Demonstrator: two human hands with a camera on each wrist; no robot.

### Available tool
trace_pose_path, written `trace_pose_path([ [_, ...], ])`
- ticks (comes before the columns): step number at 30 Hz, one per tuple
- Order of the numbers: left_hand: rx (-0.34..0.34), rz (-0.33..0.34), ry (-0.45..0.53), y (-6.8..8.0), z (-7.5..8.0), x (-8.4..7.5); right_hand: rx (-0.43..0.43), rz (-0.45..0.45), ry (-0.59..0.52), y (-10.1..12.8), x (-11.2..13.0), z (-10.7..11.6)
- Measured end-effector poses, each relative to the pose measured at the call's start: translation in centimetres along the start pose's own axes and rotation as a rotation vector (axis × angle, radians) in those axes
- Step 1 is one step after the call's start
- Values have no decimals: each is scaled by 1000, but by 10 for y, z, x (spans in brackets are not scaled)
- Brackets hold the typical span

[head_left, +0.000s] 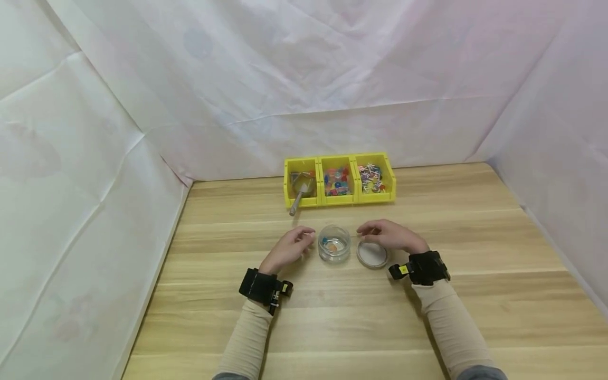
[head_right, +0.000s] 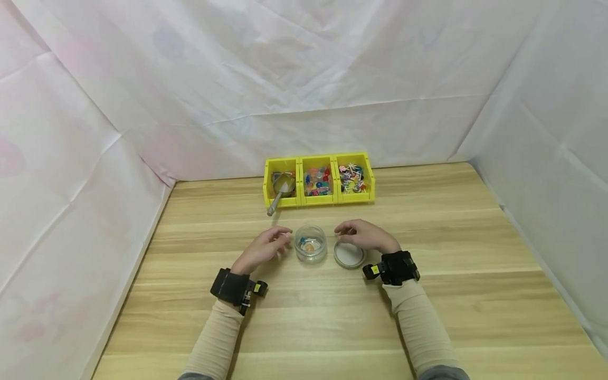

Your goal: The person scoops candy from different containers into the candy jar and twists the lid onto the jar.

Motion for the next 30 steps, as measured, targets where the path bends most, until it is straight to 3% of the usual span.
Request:
trace_pose_path([
  [10,43,24,34,2,-5,-2,-3,-51,97,10,-2,-9],
  [20,100,-53,-15,0,-16,-11,-24,-72,221,21,8,-19],
  [30,82,-46,-10,1,-25,-17,-61,-126,325,25,12,-24],
])
Point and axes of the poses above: each hand's wrist, its own y-axis away from the middle knuckle, its own z-axis out of the back of the hand, x = y × z, the point moved 7 cm from there along -y, towards the middle knuckle, and after that the axes turned 5 degrees about -y, right-handed, at the moved point
